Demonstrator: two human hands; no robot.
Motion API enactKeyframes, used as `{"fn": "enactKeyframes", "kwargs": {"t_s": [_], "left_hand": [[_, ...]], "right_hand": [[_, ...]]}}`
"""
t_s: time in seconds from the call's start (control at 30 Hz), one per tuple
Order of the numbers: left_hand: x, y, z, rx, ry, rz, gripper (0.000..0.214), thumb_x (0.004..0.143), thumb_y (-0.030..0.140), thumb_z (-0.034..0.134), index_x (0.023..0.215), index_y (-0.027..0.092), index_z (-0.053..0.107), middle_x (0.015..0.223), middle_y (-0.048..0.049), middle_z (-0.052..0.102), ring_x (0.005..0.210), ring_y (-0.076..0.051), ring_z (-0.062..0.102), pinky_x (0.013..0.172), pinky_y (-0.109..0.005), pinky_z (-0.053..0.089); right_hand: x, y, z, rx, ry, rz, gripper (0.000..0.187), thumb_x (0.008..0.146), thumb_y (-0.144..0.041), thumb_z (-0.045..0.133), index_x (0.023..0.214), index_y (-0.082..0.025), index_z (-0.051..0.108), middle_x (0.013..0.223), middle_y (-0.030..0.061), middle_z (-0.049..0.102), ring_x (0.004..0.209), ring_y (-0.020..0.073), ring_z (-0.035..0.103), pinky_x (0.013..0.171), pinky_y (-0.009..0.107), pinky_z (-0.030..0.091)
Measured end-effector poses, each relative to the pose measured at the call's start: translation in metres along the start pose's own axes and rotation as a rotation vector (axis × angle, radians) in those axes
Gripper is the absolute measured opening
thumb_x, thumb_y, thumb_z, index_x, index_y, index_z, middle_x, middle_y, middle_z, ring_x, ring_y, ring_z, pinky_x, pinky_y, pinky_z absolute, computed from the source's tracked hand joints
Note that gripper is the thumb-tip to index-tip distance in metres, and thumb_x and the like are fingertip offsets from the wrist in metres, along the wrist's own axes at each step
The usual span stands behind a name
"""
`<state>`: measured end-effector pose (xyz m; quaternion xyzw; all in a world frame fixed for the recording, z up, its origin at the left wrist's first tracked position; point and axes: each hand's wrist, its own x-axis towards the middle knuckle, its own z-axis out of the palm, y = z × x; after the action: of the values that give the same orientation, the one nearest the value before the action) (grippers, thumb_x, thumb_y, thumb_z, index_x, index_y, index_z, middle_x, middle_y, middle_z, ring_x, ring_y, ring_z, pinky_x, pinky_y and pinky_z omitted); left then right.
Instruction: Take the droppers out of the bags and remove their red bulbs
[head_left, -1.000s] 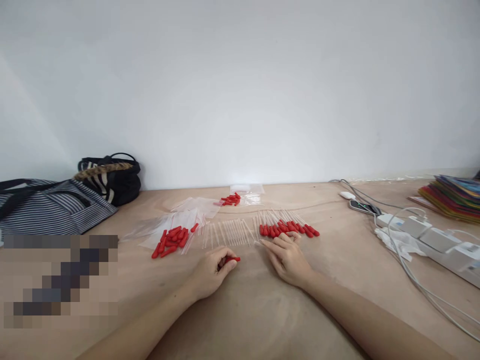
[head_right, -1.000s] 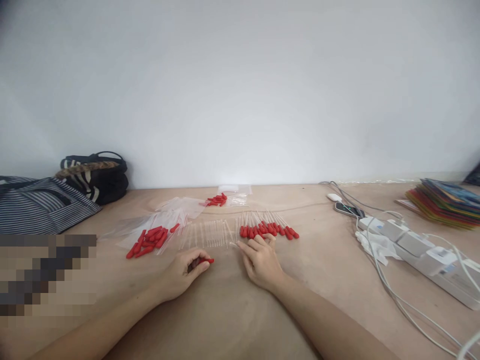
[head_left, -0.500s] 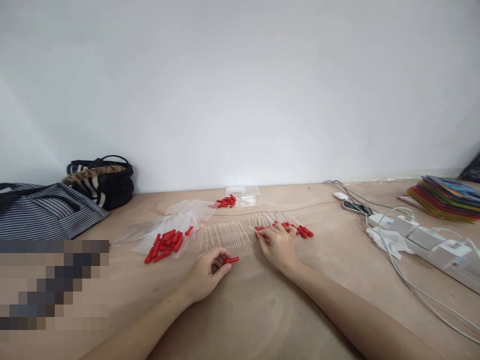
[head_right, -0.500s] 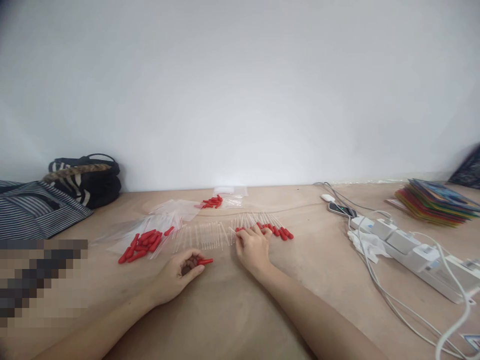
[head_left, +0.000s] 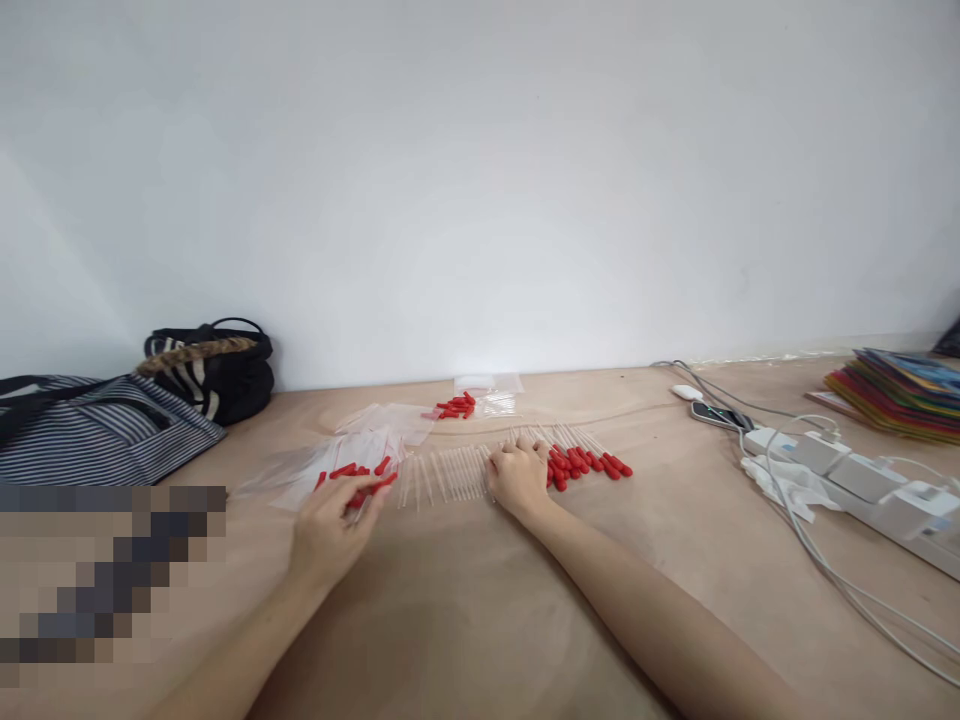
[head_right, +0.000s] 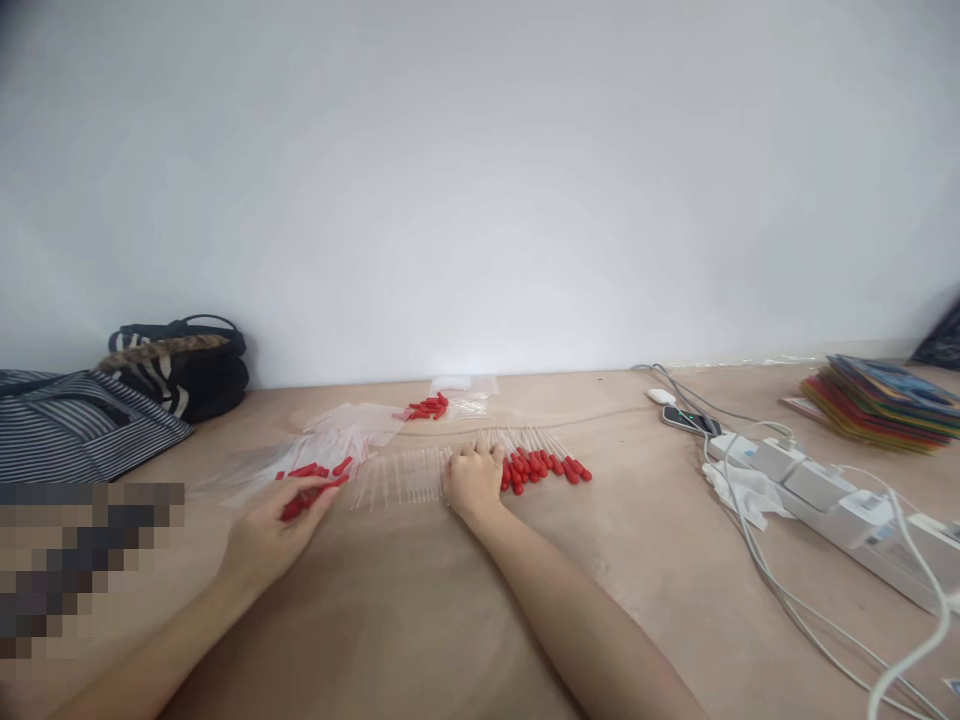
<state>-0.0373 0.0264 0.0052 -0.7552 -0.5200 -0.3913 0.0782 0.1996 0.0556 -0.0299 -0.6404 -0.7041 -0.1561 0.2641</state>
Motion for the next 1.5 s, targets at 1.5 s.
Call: {"fn": "enactKeyframes", "kwargs": {"t_s": [1.5], "left_hand": [[-0.018,0.053,0.035,-0.079,-0.126,0.468,0.015,0.081,0.018,0.049,0.073,0.020,0.061,0.076,-0.0028,0.060,0.074,-0.017,0.051,0.070,-0.030,0.039]], "right_hand": [[-0.038,0.070,-0.041,0.041,0.008,0.042,0.012,0.077,-0.033,0.058,0.076,-0.025,0.067,0.077,0.0031,0.059,0.080,0.0187,0.047,0.070,0.033,0.021]]}}
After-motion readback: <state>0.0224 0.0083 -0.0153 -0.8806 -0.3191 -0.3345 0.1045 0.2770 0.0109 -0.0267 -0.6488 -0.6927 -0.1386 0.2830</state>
